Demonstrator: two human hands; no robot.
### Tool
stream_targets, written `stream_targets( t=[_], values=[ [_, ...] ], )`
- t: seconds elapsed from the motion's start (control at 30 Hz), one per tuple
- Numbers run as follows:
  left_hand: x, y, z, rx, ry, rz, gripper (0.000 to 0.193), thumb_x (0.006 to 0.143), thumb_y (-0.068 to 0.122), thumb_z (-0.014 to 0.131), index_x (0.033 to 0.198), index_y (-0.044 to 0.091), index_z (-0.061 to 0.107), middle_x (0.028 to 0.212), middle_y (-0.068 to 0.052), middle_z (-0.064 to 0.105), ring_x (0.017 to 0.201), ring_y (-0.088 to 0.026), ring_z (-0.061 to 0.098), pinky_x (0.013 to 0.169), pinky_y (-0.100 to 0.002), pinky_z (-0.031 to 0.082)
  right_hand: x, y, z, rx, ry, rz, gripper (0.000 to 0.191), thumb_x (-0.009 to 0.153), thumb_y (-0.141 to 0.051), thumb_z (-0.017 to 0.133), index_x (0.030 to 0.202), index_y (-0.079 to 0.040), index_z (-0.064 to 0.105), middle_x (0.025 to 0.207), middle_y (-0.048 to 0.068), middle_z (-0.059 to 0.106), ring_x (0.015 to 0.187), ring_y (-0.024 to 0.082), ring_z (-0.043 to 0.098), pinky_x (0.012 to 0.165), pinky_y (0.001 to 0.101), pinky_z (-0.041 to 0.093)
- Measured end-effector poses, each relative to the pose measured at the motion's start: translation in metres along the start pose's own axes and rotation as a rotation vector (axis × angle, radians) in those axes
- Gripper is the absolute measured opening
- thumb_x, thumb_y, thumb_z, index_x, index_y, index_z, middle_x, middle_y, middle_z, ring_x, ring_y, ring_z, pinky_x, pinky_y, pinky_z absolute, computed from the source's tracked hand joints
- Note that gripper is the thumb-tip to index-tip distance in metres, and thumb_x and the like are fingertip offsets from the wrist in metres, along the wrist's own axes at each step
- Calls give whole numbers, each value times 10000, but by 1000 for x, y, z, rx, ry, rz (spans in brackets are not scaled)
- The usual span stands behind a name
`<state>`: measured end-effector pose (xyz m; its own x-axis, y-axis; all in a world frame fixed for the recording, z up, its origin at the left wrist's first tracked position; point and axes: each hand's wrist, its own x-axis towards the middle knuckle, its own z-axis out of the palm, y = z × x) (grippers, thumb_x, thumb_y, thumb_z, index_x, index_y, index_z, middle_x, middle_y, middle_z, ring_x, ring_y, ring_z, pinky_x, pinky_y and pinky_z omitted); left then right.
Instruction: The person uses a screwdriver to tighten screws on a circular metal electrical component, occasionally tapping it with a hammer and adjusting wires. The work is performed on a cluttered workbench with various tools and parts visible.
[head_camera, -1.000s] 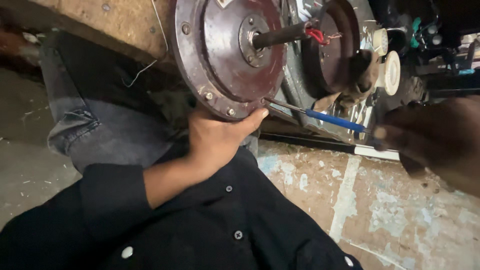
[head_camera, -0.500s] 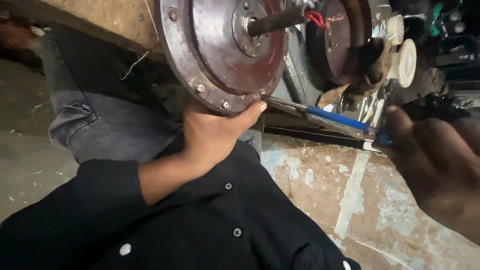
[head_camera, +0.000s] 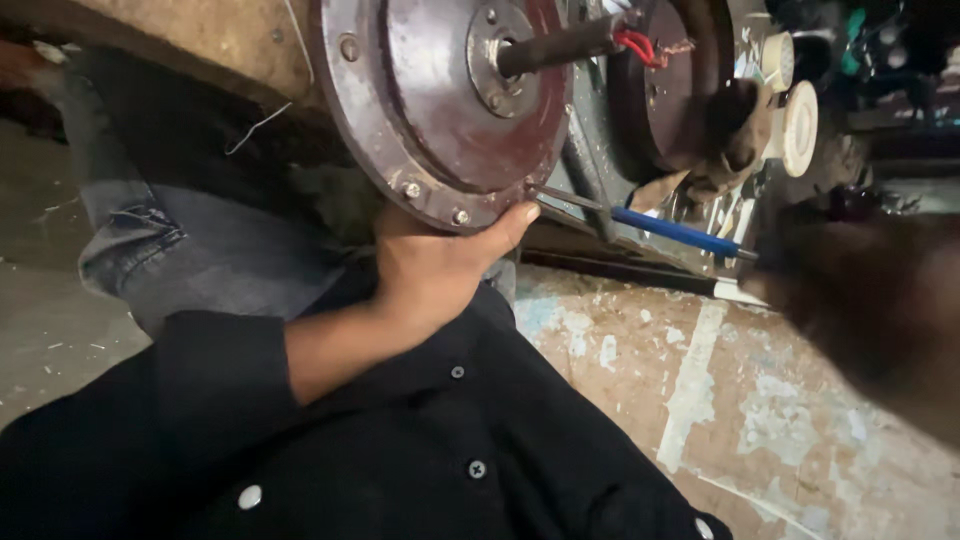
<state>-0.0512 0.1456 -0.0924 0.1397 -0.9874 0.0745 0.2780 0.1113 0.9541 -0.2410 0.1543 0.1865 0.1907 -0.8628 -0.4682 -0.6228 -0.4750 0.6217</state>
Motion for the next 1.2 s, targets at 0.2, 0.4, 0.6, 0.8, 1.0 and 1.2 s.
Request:
stream_targets(
  t=[0.2,0.4,0.6,0.8,1.0,1.2],
  values=[
    [6,13,-13,21,-82,126,255,876,271,856,1004,76,755,980,-59,778,862,-215,756,792,-350,580,22,-1,-21,369,-362,351,158,978,-254,698,982,-119,780,704,99,678,570,182,632,559,346,554],
    [11,66,-70,529,-423,264,235,854,212,823,745,47,695,707,-120,703,669,-313,704,611,-460,558,25,2,-32,389,40,73,321,821,-173,797,1020,-14,602,923,111,649,776,195,676,667,339,535],
    [94,76,-41,411,-374,829,548,898,40,711,1358,-95,445,1112,-271,632,993,-447,642,894,-490,532,58,24,-36,684,477,-335,176,723,-132,778,822,-72,646,919,115,669,806,211,711,699,349,560],
    [137,70,-35,458,-490,530,374,855,16,659,1212,111,712,1030,-152,753,926,-338,731,806,-408,580,110,25,-9,1639,359,-1367,322,924,-324,743,678,-143,642,743,6,699,645,174,714,595,356,543],
    [120,64,-23,539,-143,659,294,786,169,807,1057,87,726,953,-130,736,855,-310,710,743,-412,553,128,-15,27,2327,752,-1252,584,1109,-417,393,666,-79,567,628,48,577,510,160,551,462,338,465],
    [111,74,-27,576,-165,477,525,665,267,921,1020,47,603,1017,-128,654,948,-286,668,795,-416,535,85,-32,24,2110,910,-867,407,1031,-364,472,756,-67,515,645,77,550,508,181,534,508,424,440]
  ],
)
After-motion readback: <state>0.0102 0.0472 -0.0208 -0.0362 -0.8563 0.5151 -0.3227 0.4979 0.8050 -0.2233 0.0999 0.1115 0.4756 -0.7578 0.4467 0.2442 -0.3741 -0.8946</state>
